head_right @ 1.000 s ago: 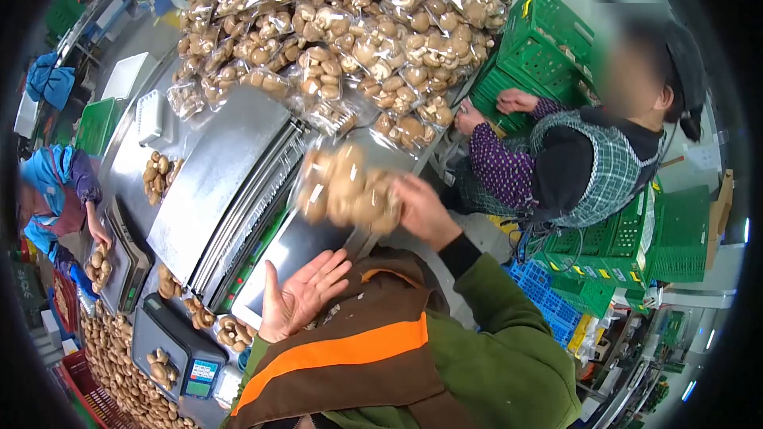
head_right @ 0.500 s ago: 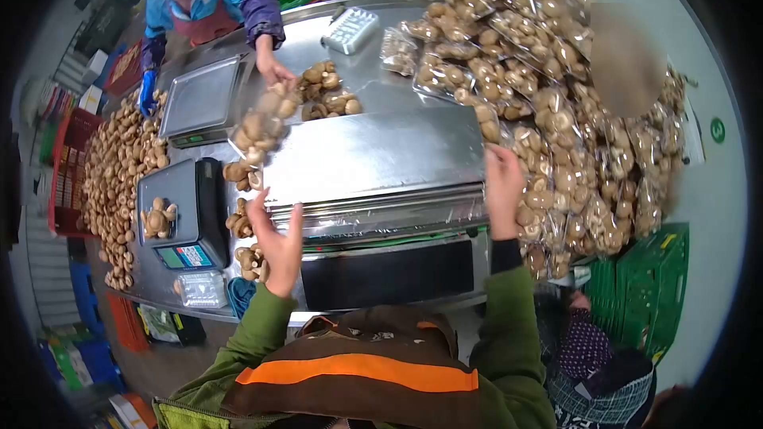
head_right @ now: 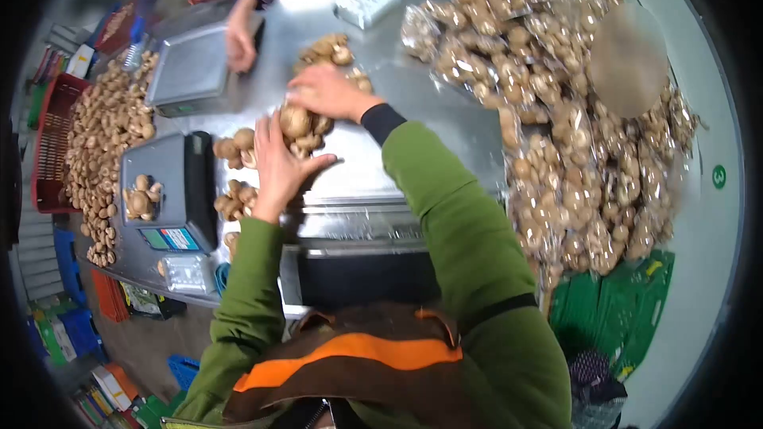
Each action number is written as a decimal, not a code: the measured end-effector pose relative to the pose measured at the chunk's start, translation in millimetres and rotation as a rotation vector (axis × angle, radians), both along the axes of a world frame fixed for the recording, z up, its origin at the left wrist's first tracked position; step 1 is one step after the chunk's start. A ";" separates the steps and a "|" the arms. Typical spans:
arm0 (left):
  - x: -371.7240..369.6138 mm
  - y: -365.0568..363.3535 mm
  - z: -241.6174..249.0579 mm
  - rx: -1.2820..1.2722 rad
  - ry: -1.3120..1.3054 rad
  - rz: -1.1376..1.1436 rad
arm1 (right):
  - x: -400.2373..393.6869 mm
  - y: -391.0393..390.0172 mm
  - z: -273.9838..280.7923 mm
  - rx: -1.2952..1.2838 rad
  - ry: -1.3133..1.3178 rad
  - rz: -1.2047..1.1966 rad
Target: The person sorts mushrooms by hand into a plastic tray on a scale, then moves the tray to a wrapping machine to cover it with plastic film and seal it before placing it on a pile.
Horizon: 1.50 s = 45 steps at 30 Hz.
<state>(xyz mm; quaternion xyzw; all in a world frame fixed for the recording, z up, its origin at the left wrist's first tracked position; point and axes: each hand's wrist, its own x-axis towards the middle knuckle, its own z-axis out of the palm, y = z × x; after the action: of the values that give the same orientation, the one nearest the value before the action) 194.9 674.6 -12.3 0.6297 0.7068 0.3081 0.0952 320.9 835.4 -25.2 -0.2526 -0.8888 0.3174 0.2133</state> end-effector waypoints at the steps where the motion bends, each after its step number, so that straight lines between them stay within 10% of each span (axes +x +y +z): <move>1: 9.4 3.7 4.8 -0.027 -0.031 -0.076 | 23.9 -14.8 3.2 0.024 0.015 -0.143; 10: 102.0 19.5 4.0 -0.099 -0.022 -0.721 | 182.2 -126.9 -3.7 0.110 0.009 -0.835; 16: 70.6 -31.5 26.8 0.036 -0.332 -0.517 | 263.6 -160.1 15.5 -0.190 0.324 -1.023; 19: 34.0 -85.4 29.3 -0.056 0.046 0.000 | 309.7 -223.0 35.5 -0.103 -0.211 -1.067; 24: 54.7 -110.1 11.7 -0.218 0.289 -0.077 | 278.1 -243.6 23.9 -0.053 -0.548 -1.009; 26: 55.9 -103.6 2.7 -0.333 -0.063 -0.076 | 286.9 -241.0 5.9 -0.086 -0.367 -0.972; 28: 50.3 -108.6 3.8 -0.158 -0.044 -0.021 | 297.2 -245.0 19.3 -0.884 0.260 -1.069; 31: 44.2 -116.1 18.8 -0.846 -1.576 0.087 | 299.5 -255.5 15.1 -1.728 0.925 -0.957; 34: 36.4 -115.4 38.1 -1.101 -1.951 -0.087 | 296.5 -245.2 34.9 -1.893 1.044 -0.634; 39: 34.6 -82.7 128.4 -0.206 -1.783 -0.379 | 297.3 -180.8 119.4 -1.122 1.282 -0.271; 42: 62.6 -6.4 106.5 0.224 -1.009 -0.462 | 255.0 -108.4 111.8 -0.547 0.871 -0.566; 45: 72.6 44.1 30.9 -0.029 -0.560 -0.404 | 251.5 -49.3 14.1 -0.344 0.274 -0.697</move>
<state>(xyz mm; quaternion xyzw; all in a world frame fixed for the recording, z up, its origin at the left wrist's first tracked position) 267.4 718.7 18.6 0.6467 0.5184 0.4337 0.3535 572.4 786.1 -11.1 -0.5259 -0.6472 0.4007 0.3793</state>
